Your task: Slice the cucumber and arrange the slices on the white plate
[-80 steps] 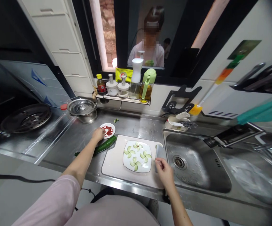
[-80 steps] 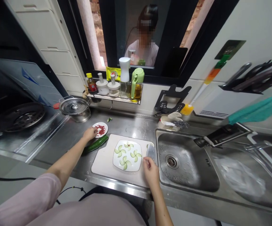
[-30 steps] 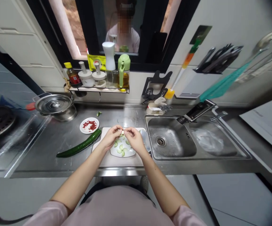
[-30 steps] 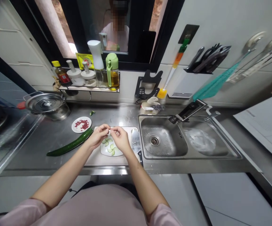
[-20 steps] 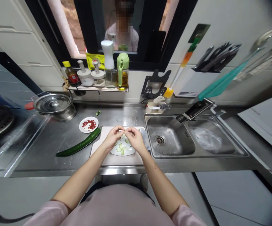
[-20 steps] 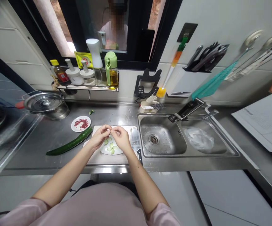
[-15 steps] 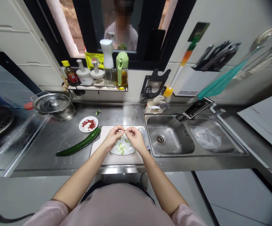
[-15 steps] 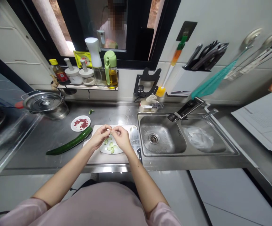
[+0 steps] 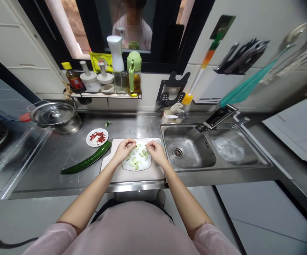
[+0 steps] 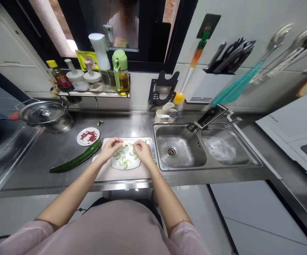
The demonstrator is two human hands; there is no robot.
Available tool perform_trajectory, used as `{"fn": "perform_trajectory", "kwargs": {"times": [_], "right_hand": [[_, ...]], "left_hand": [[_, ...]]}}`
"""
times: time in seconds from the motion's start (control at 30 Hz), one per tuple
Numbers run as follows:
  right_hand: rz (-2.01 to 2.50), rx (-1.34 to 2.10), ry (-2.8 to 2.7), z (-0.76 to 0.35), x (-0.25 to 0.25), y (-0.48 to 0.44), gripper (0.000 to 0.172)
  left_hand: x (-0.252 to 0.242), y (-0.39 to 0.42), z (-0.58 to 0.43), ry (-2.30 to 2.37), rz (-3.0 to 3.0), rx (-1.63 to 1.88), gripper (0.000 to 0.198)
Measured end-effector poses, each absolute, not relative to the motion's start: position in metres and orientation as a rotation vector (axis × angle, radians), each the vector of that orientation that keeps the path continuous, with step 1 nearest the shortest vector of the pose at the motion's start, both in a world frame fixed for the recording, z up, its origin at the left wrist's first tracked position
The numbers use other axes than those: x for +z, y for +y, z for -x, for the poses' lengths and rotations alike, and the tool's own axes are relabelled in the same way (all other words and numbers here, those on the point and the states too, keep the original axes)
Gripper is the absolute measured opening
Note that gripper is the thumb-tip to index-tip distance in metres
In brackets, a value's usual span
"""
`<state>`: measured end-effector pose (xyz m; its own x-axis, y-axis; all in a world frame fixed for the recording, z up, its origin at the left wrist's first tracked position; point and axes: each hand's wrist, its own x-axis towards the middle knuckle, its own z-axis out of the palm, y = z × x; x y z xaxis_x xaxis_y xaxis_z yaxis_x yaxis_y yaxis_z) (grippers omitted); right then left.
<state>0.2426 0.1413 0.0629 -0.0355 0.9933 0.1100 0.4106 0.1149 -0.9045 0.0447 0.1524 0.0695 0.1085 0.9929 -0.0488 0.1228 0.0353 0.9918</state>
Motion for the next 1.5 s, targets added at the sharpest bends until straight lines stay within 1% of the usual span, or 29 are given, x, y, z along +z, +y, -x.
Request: {"fn": "perform_trajectory", "kwargs": {"times": [0.13, 0.3, 0.57, 0.73, 1.13, 1.37, 1.5], "right_hand": [[1.627, 0.843, -1.761, -0.259, 0.034, 0.144, 0.014], [1.844, 0.779, -2.031, -0.253, 0.020, 0.140, 0.015], [1.973, 0.679, -2.276, -0.244, 0.013, 0.144, 0.020], [2.031, 0.651, -2.362, -0.243, 0.012, 0.146, 0.026], [2.032, 0.621, -2.421, -0.241, 0.014, 0.146, 0.030], [2.041, 0.621, -2.432, -0.240, 0.014, 0.146, 0.031], [2.061, 0.600, -2.422, -0.238, 0.012, 0.147, 0.029]], "left_hand": [[0.040, 0.158, -0.048, 1.354, -1.446, 0.880, 0.017], [0.015, 0.163, -0.067, 1.495, -1.671, 0.585, 0.014], [0.002, 0.169, -0.094, 1.582, -1.822, 0.326, 0.021], [0.001, 0.171, -0.100, 1.595, -1.846, 0.216, 0.019], [-0.008, 0.170, -0.105, 1.606, -1.888, 0.175, 0.019], [-0.009, 0.170, -0.107, 1.625, -1.900, 0.172, 0.021], [-0.009, 0.170, -0.107, 1.623, -1.892, 0.173, 0.019]]}}
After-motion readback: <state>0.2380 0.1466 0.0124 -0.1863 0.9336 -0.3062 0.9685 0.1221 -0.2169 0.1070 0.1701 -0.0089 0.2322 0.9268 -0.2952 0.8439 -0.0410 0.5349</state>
